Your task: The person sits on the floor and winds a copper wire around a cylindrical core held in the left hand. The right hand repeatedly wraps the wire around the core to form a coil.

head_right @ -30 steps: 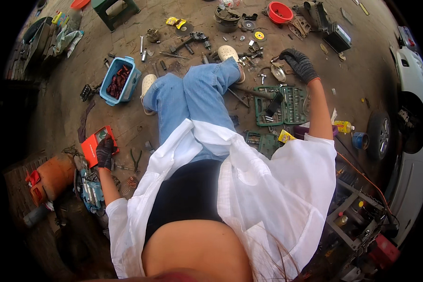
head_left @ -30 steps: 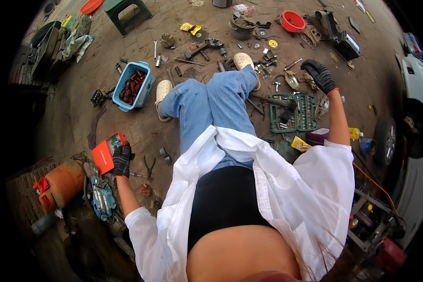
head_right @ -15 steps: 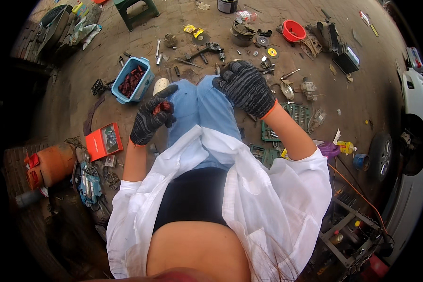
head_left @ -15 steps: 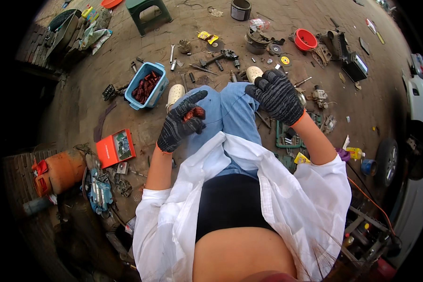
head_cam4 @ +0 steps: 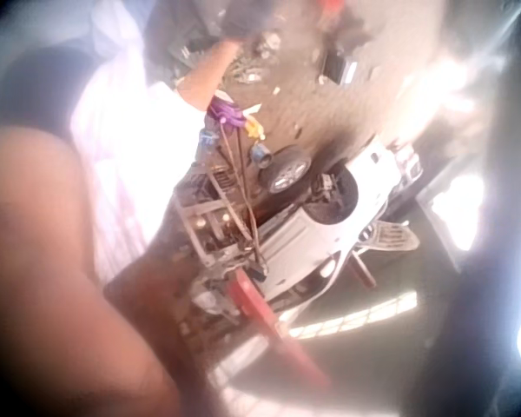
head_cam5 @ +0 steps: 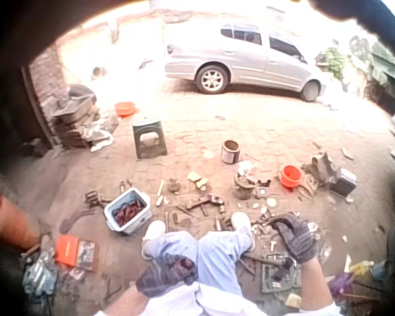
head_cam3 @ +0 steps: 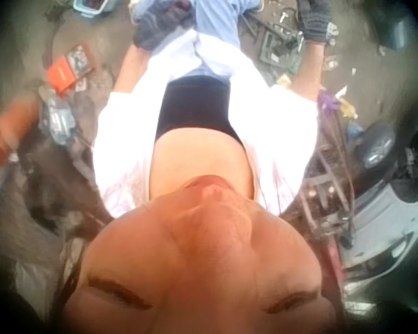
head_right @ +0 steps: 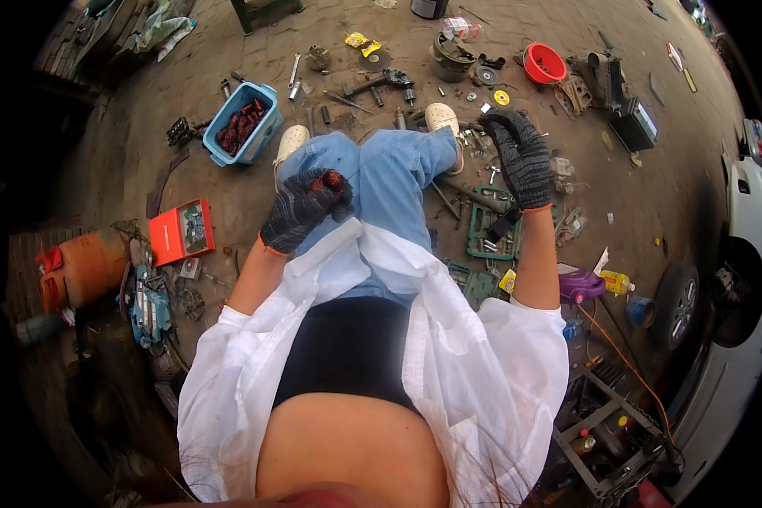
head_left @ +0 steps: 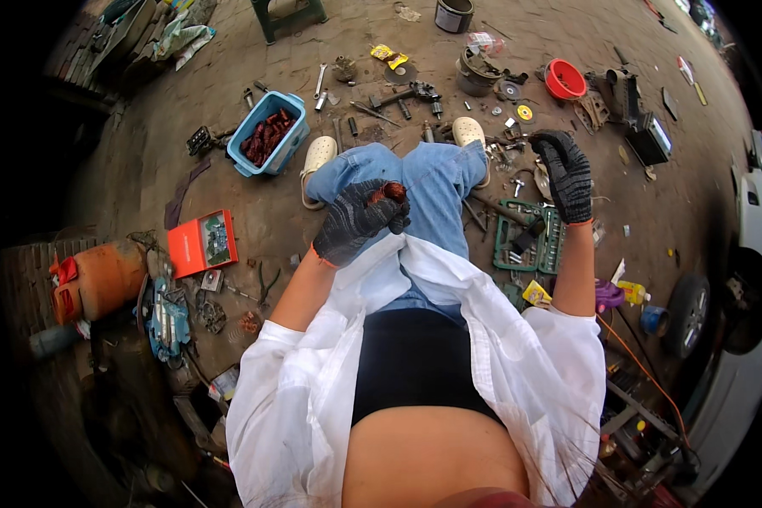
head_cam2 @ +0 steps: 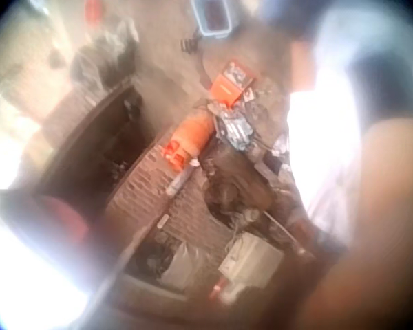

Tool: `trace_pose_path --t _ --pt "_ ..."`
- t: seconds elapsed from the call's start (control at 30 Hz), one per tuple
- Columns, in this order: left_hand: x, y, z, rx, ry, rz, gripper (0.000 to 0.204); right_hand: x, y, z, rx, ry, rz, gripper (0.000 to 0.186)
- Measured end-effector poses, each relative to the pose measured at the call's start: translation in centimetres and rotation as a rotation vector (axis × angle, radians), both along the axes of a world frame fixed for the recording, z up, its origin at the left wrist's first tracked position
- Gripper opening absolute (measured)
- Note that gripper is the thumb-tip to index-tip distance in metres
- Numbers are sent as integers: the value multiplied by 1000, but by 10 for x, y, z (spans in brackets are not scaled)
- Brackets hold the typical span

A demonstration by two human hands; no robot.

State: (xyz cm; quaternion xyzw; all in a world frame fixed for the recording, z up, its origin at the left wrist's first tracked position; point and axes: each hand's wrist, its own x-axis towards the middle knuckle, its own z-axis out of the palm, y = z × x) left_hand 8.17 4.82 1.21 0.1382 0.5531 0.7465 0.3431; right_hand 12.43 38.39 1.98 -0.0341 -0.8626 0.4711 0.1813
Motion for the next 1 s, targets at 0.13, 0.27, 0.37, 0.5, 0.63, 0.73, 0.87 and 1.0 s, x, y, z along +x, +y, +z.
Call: trace_pose_path --t 0.13,0.27,0.37,0.5,0.63,0.73,0.87,1.0 --pt "-2 -4 -1 -83 -8 -11 18 5 8 -9 125 -51 10 16" --pt "-1 -6 2 -152 53 -87 17 4 12 0 465 1 -15 16" --pt "0 -3 6 -239 90 -126 17 5 11 4 239 -26 -84 16" --pt "-1 -11 -8 -229 42 -56 20 10 8 15 -13 -116 -58 18" --pt "-4 -13 -6 -243 318 69 19 15 -16 31 315 13 1 17" --pt "-7 5 16 -287 745 41 23 11 -46 47 460 54 138 19" --pt "5 39 39 -181 682 19 21 10 -81 56 441 89 224 21" --pt "5 42 31 -83 313 -32 19 17 -95 64 2 -15 222 47"
